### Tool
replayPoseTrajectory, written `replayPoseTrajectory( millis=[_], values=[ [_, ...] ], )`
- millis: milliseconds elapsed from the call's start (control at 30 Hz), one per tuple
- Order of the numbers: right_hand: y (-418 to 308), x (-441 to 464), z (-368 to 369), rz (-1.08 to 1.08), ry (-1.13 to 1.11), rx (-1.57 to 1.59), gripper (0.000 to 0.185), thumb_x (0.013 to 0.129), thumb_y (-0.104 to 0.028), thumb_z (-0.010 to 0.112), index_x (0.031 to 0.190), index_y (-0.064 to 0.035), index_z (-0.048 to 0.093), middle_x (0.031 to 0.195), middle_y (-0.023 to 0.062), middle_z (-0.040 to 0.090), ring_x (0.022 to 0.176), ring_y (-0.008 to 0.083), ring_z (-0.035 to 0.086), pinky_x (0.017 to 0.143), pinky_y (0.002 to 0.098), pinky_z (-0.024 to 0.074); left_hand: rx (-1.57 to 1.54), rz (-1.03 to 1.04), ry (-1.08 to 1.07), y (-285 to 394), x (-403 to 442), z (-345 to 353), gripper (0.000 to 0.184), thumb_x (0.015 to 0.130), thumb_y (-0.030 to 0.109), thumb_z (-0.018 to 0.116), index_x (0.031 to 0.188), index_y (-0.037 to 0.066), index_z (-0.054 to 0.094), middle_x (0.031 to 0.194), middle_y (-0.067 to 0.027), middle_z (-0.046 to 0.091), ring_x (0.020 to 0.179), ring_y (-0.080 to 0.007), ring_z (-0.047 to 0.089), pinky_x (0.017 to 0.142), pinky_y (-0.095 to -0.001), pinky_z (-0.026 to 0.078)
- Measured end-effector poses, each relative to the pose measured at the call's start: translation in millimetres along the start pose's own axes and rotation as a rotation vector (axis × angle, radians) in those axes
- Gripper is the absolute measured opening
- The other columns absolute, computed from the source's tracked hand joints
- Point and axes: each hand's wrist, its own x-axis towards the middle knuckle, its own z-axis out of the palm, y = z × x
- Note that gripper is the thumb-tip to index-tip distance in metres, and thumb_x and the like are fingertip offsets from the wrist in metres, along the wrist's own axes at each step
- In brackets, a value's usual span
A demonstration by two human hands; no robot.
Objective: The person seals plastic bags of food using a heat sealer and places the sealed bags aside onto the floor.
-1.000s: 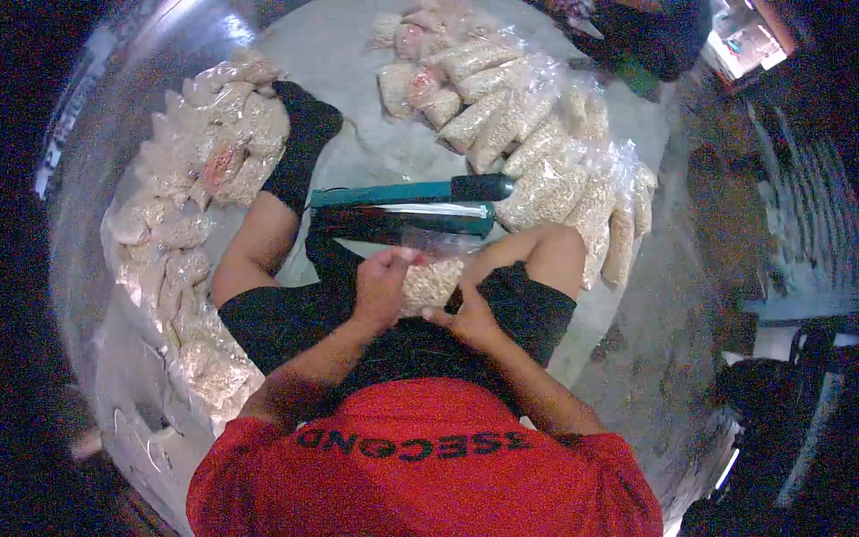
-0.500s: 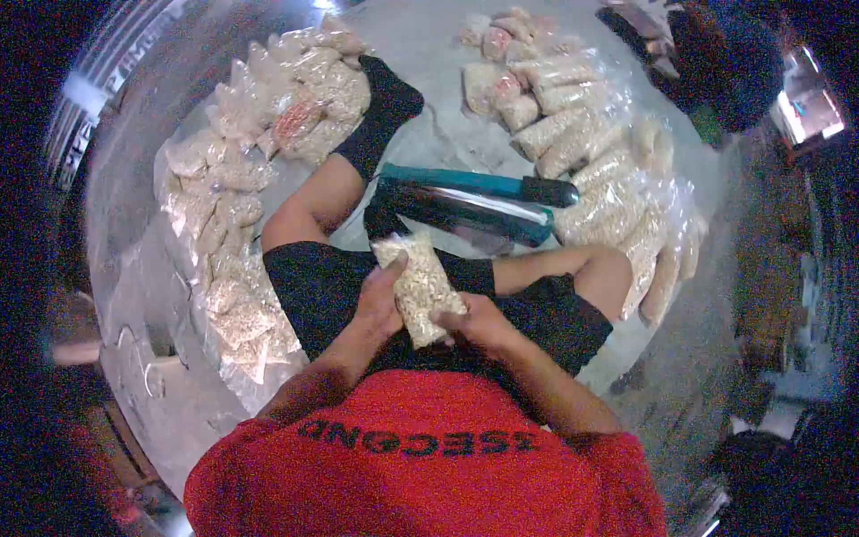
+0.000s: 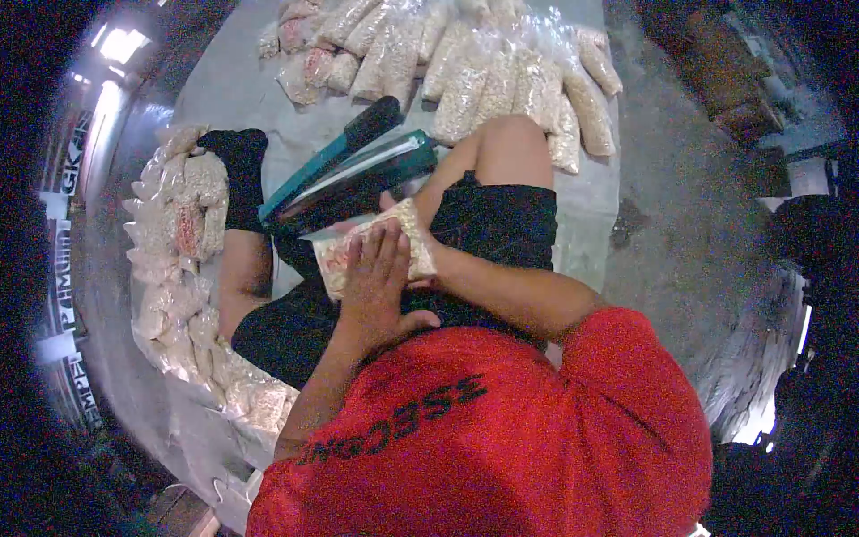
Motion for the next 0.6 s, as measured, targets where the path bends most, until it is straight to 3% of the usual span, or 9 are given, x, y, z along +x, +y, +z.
replayPoseTrajectory(
  millis=[33, 100, 200, 233, 267, 300, 400, 500, 600],
  values=[
    [3.3, -3.6, 11.0, -0.062, 0.340, -0.113, 0.095, 0.094, -0.078, 0.040, 0.156, -0.0069, 0.036, 0.151, 0.0232, 0.049, 0.133, 0.0337, 0.053, 0.113, 0.0477, 0.0412, -0.104, 0.000, -0.053, -1.4, 4.2, 0.5, 0.132, 0.071, 0.091, 0.054, 0.160, 0.000, 0.020, 0.162, -0.0310, 0.024, 0.150, -0.0527, 0.019, 0.122, -0.0610, 0.014],
    [-13.4, 3.9, -27.7, -0.014, 0.129, -0.039, 0.098, 0.093, -0.080, 0.040, 0.154, -0.0028, 0.038, 0.145, 0.0245, 0.053, 0.126, 0.0367, 0.058, 0.109, 0.0509, 0.0451, -0.321, 0.023, 0.168, -2.9, -4.0, 13.1, 0.128, 0.073, 0.091, 0.051, 0.158, -0.001, 0.024, 0.164, -0.0284, 0.022, 0.151, -0.0506, 0.017, 0.122, -0.0624, 0.011],
    [-3.7, 2.7, -6.4, -0.054, 0.347, -0.010, 0.100, 0.092, -0.079, 0.041, 0.151, 0.0014, 0.041, 0.134, 0.0272, 0.060, 0.116, 0.0397, 0.064, 0.101, 0.0527, 0.0519, 0.015, 0.076, 0.351, -2.3, -7.4, 19.6, 0.125, 0.073, 0.088, 0.054, 0.155, -0.004, 0.030, 0.162, -0.0288, 0.025, 0.150, -0.0499, 0.021, 0.121, -0.0632, 0.012],
    [-3.3, 0.3, -1.6, -0.083, 0.424, -0.053, 0.098, 0.092, -0.080, 0.041, 0.148, -0.0003, 0.044, 0.133, 0.0254, 0.062, 0.117, 0.0391, 0.064, 0.100, 0.0515, 0.0526, -0.126, -0.085, -0.203, 1.3, 7.8, -0.1, 0.118, 0.074, 0.082, 0.060, 0.153, -0.003, 0.035, 0.161, -0.0270, 0.028, 0.149, -0.0485, 0.025, 0.121, -0.0620, 0.016],
    [-2.5, -2.0, 1.6, -0.103, 0.501, -0.099, 0.096, 0.091, -0.080, 0.042, 0.146, -0.0019, 0.048, 0.132, 0.0236, 0.063, 0.118, 0.0385, 0.064, 0.099, 0.0502, 0.0533, -0.113, -0.104, -0.194, -0.7, 10.5, 0.2, 0.118, 0.074, 0.082, 0.060, 0.153, -0.003, 0.035, 0.161, -0.0270, 0.028, 0.149, -0.0485, 0.025, 0.121, -0.0620, 0.016],
    [1.9, -7.5, 5.5, -0.098, 0.708, -0.208, 0.090, 0.092, -0.081, 0.039, 0.142, -0.0077, 0.052, 0.133, 0.0173, 0.064, 0.117, 0.0358, 0.065, 0.098, 0.0474, 0.0541, -0.118, -0.067, -0.108, -3.4, 11.7, 0.9, 0.115, 0.074, 0.078, 0.064, 0.151, -0.003, 0.037, 0.160, -0.0262, 0.031, 0.148, -0.0478, 0.027, 0.121, -0.0617, 0.018],
    [24.0, 6.4, 39.9, -0.091, 0.573, -0.332, 0.084, 0.094, -0.080, 0.032, 0.139, -0.0127, 0.054, 0.135, 0.0118, 0.064, 0.118, 0.0324, 0.065, 0.100, 0.0469, 0.0526, -0.080, -0.126, 0.138, -23.9, -0.9, -7.0, 0.088, 0.083, 0.054, 0.073, 0.146, -0.001, 0.046, 0.154, -0.0222, 0.043, 0.143, -0.0436, 0.040, 0.117, -0.0570, 0.031],
    [44.5, 19.5, 77.7, 0.223, 0.647, -0.356, 0.092, 0.094, -0.082, 0.022, 0.150, -0.0120, 0.045, 0.139, 0.0147, 0.060, 0.124, 0.0294, 0.061, 0.108, 0.0445, 0.0460, -0.263, -0.400, 0.321, -51.0, -24.4, -21.2, 0.042, 0.094, 0.018, 0.066, 0.132, 0.002, 0.061, 0.128, -0.0190, 0.067, 0.113, -0.0371, 0.066, 0.094, -0.0415, 0.053],
    [36.4, 14.9, 88.0, 0.546, 0.635, -0.838, 0.096, 0.096, -0.079, 0.020, 0.161, -0.0086, 0.026, 0.148, 0.0182, 0.051, 0.136, 0.0311, 0.050, 0.115, 0.0447, 0.0376, -0.519, -0.936, 0.379, -96.5, -46.2, -64.6, 0.031, 0.099, 0.020, 0.063, 0.122, 0.000, 0.065, 0.109, -0.0184, 0.072, 0.097, -0.0308, 0.070, 0.086, -0.0389, 0.054]
  ],
)
